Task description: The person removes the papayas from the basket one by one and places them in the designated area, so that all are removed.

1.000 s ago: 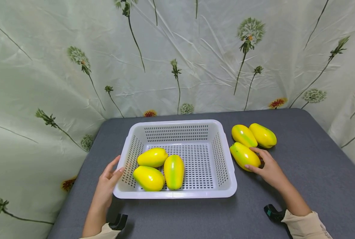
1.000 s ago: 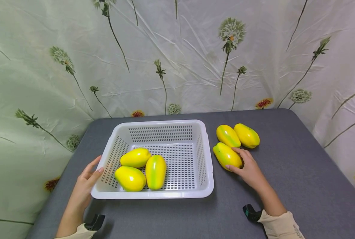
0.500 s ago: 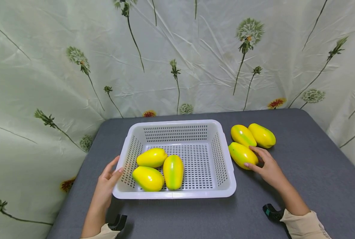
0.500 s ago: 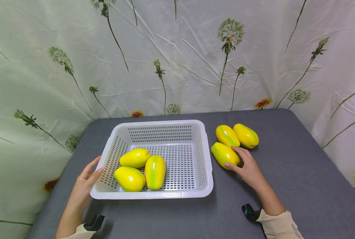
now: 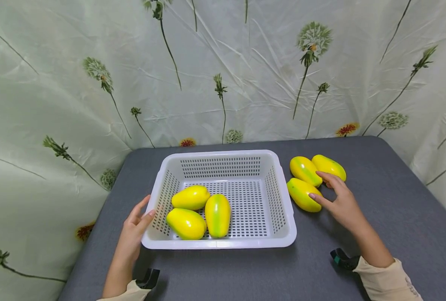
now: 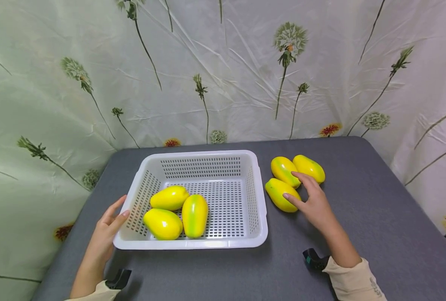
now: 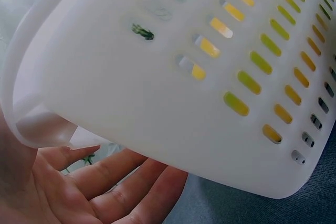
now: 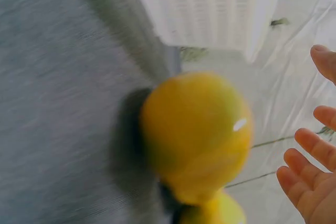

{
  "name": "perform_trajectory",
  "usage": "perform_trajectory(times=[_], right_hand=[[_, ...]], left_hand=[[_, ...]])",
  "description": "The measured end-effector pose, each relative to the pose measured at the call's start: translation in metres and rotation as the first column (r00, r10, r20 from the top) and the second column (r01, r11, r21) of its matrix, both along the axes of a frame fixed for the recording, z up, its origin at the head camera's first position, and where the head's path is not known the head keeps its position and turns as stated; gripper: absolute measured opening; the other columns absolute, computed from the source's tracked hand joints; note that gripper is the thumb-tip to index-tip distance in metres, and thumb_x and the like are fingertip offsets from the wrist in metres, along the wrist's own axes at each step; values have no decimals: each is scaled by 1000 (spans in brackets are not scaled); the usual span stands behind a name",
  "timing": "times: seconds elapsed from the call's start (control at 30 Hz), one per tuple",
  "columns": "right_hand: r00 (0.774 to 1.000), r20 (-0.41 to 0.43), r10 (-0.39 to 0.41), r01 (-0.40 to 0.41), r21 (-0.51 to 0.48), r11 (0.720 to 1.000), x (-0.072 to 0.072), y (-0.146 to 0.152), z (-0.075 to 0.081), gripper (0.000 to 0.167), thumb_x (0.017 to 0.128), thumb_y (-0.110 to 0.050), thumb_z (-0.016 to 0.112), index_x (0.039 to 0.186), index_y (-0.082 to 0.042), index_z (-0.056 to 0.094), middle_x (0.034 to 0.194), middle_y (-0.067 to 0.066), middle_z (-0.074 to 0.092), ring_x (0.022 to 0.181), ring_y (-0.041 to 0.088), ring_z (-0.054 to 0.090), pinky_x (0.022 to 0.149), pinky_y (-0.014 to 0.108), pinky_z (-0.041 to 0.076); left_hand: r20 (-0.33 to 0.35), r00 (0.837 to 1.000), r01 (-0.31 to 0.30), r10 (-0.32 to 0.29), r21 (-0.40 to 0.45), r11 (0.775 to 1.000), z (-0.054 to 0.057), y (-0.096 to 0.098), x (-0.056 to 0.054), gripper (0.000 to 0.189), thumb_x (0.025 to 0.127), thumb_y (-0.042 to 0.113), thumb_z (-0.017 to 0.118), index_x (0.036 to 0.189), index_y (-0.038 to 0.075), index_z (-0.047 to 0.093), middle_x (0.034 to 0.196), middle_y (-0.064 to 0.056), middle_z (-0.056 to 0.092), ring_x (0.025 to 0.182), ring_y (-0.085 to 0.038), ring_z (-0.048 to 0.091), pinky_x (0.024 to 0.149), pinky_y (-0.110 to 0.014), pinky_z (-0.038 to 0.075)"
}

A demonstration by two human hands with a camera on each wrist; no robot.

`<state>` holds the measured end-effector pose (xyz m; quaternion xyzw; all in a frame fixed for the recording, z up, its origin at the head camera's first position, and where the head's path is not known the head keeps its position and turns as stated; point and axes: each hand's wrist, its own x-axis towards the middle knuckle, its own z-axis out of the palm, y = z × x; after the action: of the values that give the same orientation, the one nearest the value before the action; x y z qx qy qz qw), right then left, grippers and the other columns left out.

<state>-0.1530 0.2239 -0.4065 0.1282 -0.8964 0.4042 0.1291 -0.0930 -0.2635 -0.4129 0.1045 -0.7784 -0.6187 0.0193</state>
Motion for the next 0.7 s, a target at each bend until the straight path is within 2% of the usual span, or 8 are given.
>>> perform_trajectory(times=[0.33,0.43,0.53,0.57,0.7], right_hand=[[999,3,47,-47,-40,998,-6,-20,38,63,79,-21,70,134,-7,40,132,16,38,112,36,37,90,57,32],[998,-8,69,-70,-44,997,-9,-28,50,62,79,-20,71,133,-11,42,132,11,38,112,32,38,92,42,36],[994,-29,107,-108,-47,993,-11,-38,62,62,78,-17,72,132,-12,43,133,8,38,112,30,39,90,38,37],[992,-38,123,-125,-46,991,-13,-41,66,62,77,-17,72,133,-12,43,133,8,38,112,30,39,91,38,38],[979,-84,188,-192,-39,981,-18,-54,79,63,76,-13,72,132,-10,43,133,11,38,112,32,40,90,54,35]], left_hand=[[-19,1000,8,-8,-11,1000,0,-1,-1,55,92,28,51,141,18,28,124,-25,46,82,-12,61,60,-39,53],[-19,1000,15,-15,-8,1000,0,-1,-1,55,92,28,51,141,19,28,125,-25,46,83,-11,61,61,-39,53],[-15,1000,15,-15,-6,1000,0,-1,0,55,92,29,50,142,19,27,126,-25,45,83,-10,61,61,-39,53],[-15,1000,15,-15,-4,1000,0,-1,0,55,93,29,50,142,19,27,126,-25,45,83,-9,61,61,-39,53],[-18,1000,23,-23,4,1000,0,-1,0,56,93,28,50,142,19,26,127,-25,44,83,-9,61,60,-40,53]])
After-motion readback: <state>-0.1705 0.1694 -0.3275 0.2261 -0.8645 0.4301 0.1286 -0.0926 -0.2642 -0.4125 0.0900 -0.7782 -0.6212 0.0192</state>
